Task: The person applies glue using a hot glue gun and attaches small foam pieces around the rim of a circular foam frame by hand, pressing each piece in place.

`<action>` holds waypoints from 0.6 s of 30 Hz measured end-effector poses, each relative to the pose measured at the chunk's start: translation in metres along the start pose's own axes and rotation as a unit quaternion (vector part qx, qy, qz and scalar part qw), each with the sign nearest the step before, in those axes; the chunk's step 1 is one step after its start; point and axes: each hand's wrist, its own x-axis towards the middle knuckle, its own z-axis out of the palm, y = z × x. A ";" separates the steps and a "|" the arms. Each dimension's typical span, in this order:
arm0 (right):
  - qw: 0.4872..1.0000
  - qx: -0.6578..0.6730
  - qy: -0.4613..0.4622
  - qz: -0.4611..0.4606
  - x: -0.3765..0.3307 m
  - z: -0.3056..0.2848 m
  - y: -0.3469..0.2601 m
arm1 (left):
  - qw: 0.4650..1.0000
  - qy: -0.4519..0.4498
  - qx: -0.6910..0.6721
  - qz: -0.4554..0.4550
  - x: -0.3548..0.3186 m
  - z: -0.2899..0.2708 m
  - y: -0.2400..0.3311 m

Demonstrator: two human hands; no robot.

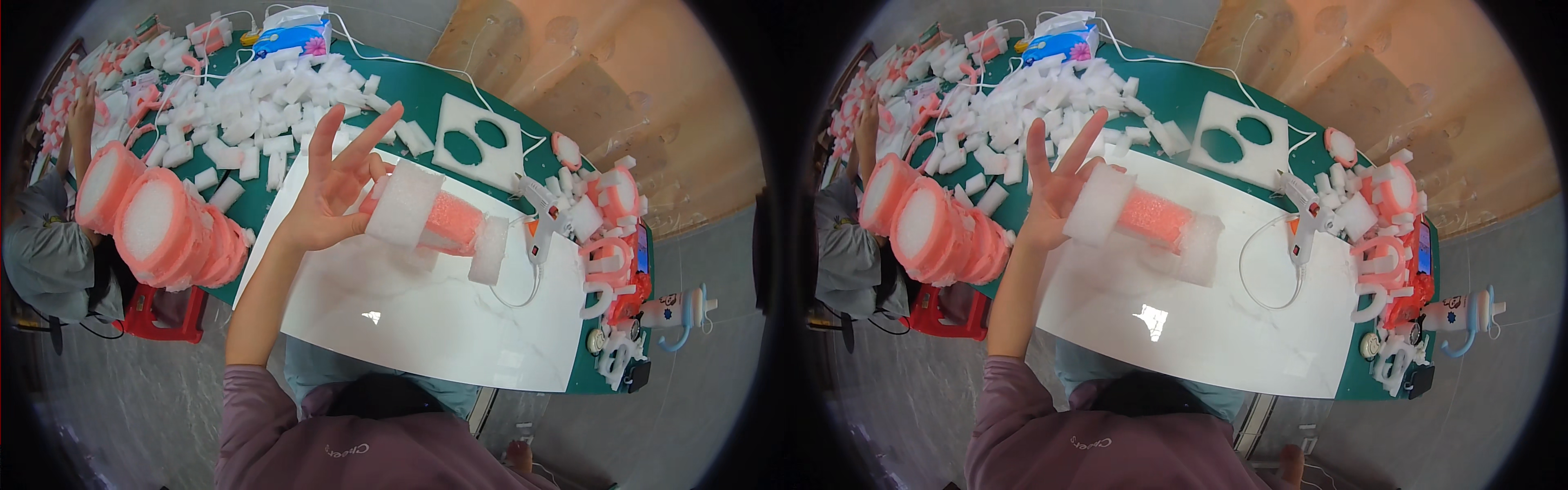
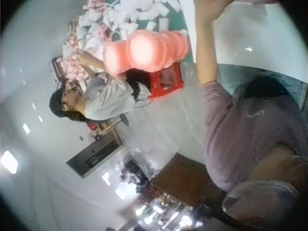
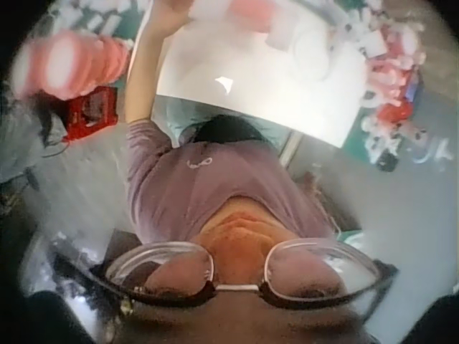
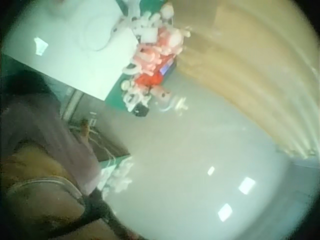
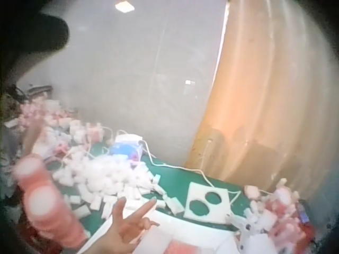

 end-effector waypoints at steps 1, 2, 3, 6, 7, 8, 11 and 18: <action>0.999 -0.044 -0.020 0.016 -0.010 -0.010 -0.011 | 1.000 -0.003 -0.008 0.003 0.002 0.001 -0.001; 0.994 -0.089 -0.044 0.034 -0.009 0.010 -0.026 | 1.000 -0.004 -0.020 0.008 0.003 0.001 -0.001; 0.987 -0.136 -0.070 0.052 -0.013 0.024 -0.046 | 0.999 -0.003 -0.030 0.011 0.003 0.000 -0.002; 0.961 -0.233 -0.122 0.088 -0.031 0.068 -0.087 | 0.998 0.023 -0.060 -0.015 0.000 0.001 0.005; 0.920 -0.334 -0.121 0.167 -0.031 0.086 -0.101 | 0.998 0.024 -0.058 -0.014 0.000 0.001 0.007; 0.862 -0.430 -0.118 0.242 -0.033 0.100 -0.110 | 0.998 0.021 -0.060 -0.010 0.000 0.001 0.009; 0.689 -0.715 -0.034 0.118 -0.042 0.135 -0.122 | 0.998 0.017 -0.053 -0.013 -0.004 -0.003 0.004; 0.688 -0.641 -0.311 0.142 -0.133 0.236 -0.203 | 0.999 0.031 -0.037 -0.004 0.007 0.003 -0.005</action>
